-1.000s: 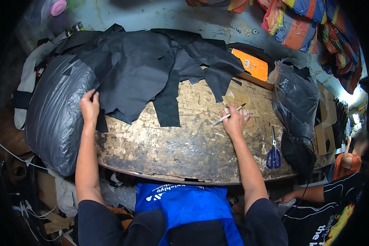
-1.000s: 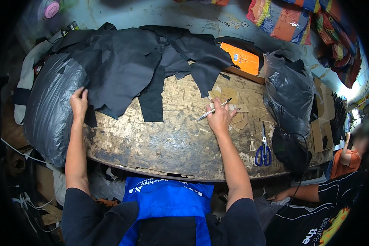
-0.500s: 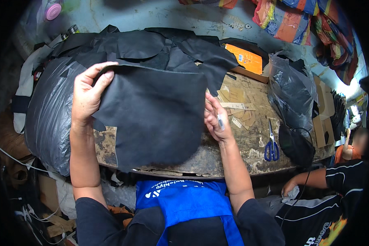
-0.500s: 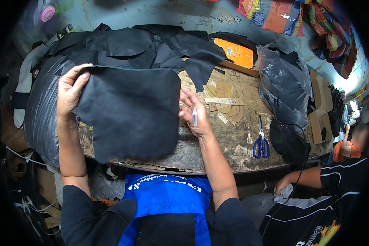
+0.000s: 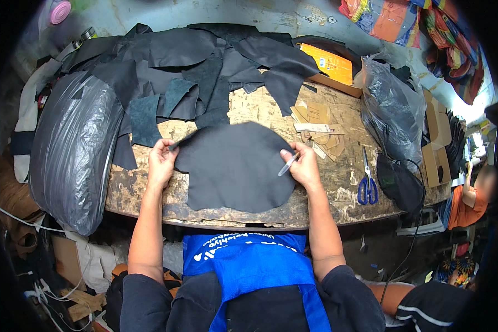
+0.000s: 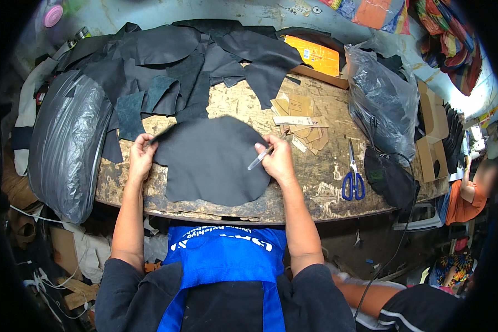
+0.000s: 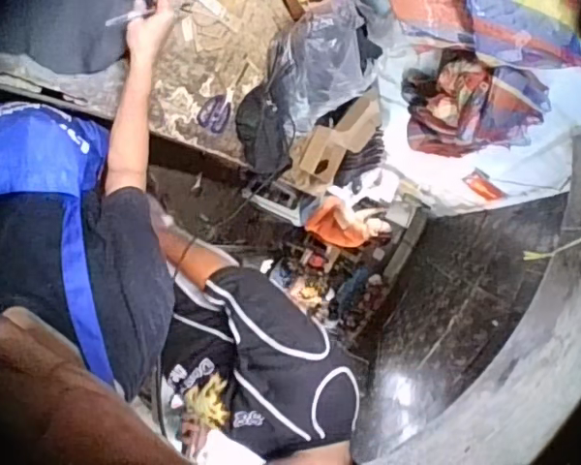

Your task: The person places cardboard templates on black fabric and traces their outlines with a pen. They consult a notebook containing additional patterns, then continue tracing multiple shapes onto the fabric.

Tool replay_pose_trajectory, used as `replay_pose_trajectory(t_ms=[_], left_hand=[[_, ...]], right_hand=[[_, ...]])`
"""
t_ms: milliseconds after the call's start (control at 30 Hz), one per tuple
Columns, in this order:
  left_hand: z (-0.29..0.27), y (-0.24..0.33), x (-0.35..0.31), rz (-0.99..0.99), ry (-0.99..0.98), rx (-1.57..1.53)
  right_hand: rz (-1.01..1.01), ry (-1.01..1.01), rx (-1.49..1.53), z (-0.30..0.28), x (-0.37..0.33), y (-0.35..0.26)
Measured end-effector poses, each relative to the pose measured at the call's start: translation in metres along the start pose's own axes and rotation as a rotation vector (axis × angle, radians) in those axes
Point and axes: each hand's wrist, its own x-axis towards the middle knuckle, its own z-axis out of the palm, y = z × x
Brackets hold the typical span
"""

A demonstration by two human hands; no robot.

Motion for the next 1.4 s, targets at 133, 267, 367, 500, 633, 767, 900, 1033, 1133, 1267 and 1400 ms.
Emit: replay_pose_trajectory(t_ms=[133,267,367,500,633,767,900,1033,1133,1267,1400], left_hand=[[0.008,0.035,0.001,0.153,0.103,-0.19],[0.003,0.08,0.005,0.171,0.128,-0.225],[0.0,0.103,0.005,0.177,0.115,-0.335],[-0.004,0.121,0.001,0.227,0.13,-0.36],[-0.005,0.13,-0.011,0.258,0.147,-0.378],[0.003,0.129,-0.022,0.269,0.155,-0.423],[-0.003,0.122,-0.025,0.293,0.122,-0.448],[0.006,0.105,-0.031,0.173,0.304,-0.006],[0.048,0.088,-0.058,0.43,0.129,0.476],[0.127,0.066,-0.1,0.542,-0.617,0.726],[0.146,0.051,-0.078,0.381,-0.804,1.061]], right_hand=[[-0.059,0.078,0.384,-0.017,0.009,-0.02],[-0.02,0.08,0.326,-0.043,0.016,-0.055],[-0.006,0.026,0.497,-0.059,0.011,-0.079],[-0.078,0.06,0.514,-0.068,0.006,-0.1],[-0.096,0.083,0.495,-0.072,-0.003,-0.106],[-0.095,0.099,0.55,-0.071,-0.013,-0.105],[-0.16,0.107,0.512,-0.074,-0.015,-0.094],[-0.101,0.044,0.284,-0.065,-0.019,-0.062],[0.035,0.061,-0.161,-0.03,-0.024,-0.031],[-0.044,0.275,-0.706,0.01,-0.047,-0.004],[-0.085,0.329,-0.73,0.015,-0.053,0.004]])
